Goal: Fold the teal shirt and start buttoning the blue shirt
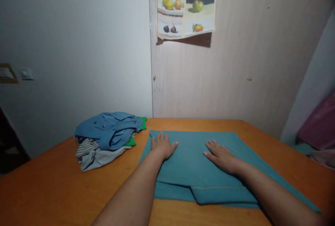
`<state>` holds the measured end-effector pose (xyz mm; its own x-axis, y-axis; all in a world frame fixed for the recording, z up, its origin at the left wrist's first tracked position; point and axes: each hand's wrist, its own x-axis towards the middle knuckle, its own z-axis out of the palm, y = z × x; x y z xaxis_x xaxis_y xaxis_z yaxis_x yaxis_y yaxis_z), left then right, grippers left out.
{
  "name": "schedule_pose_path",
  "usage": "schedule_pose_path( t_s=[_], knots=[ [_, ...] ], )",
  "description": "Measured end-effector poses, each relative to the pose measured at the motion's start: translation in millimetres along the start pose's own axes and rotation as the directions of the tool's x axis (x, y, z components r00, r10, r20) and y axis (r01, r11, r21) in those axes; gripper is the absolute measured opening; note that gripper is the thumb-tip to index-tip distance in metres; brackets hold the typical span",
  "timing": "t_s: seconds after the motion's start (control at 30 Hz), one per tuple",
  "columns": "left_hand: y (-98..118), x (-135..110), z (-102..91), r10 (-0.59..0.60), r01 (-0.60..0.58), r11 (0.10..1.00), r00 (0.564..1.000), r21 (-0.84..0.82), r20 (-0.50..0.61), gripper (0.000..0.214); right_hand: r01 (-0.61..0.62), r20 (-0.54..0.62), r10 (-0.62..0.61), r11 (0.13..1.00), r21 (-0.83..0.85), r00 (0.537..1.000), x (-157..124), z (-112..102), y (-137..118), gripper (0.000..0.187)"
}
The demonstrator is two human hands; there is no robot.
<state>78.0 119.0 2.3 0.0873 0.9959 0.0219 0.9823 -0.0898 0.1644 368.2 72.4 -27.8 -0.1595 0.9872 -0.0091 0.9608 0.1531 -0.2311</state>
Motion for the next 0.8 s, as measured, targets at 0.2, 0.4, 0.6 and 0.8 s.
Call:
schedule_pose_path(
  t_s=[0.2,0.4,0.6,0.8],
  knots=[
    [-10,2,-3.9,-0.073,0.073,0.997,0.997,0.007,-0.025,0.092,0.011,0.012,-0.011,1.000,-0.007,1.000,3,3,4,0.089],
    [-20,7,-3.8,-0.082,0.083,0.996,0.995,0.022,-0.048,0.087,0.005,0.014,-0.005,1.000,-0.015,1.000,4,4,4,0.089],
    [-28,7,-3.8,-0.131,0.132,0.991,0.991,0.032,-0.028,0.093,0.017,0.001,-0.017,1.000,0.008,1.000,4,3,3,0.087],
    [-24,6,-4.8,-0.097,0.113,0.989,0.983,0.098,-0.155,0.089,0.006,0.001,-0.006,1.000,0.019,1.000,-2,-2,-4,0.085]
  ],
)
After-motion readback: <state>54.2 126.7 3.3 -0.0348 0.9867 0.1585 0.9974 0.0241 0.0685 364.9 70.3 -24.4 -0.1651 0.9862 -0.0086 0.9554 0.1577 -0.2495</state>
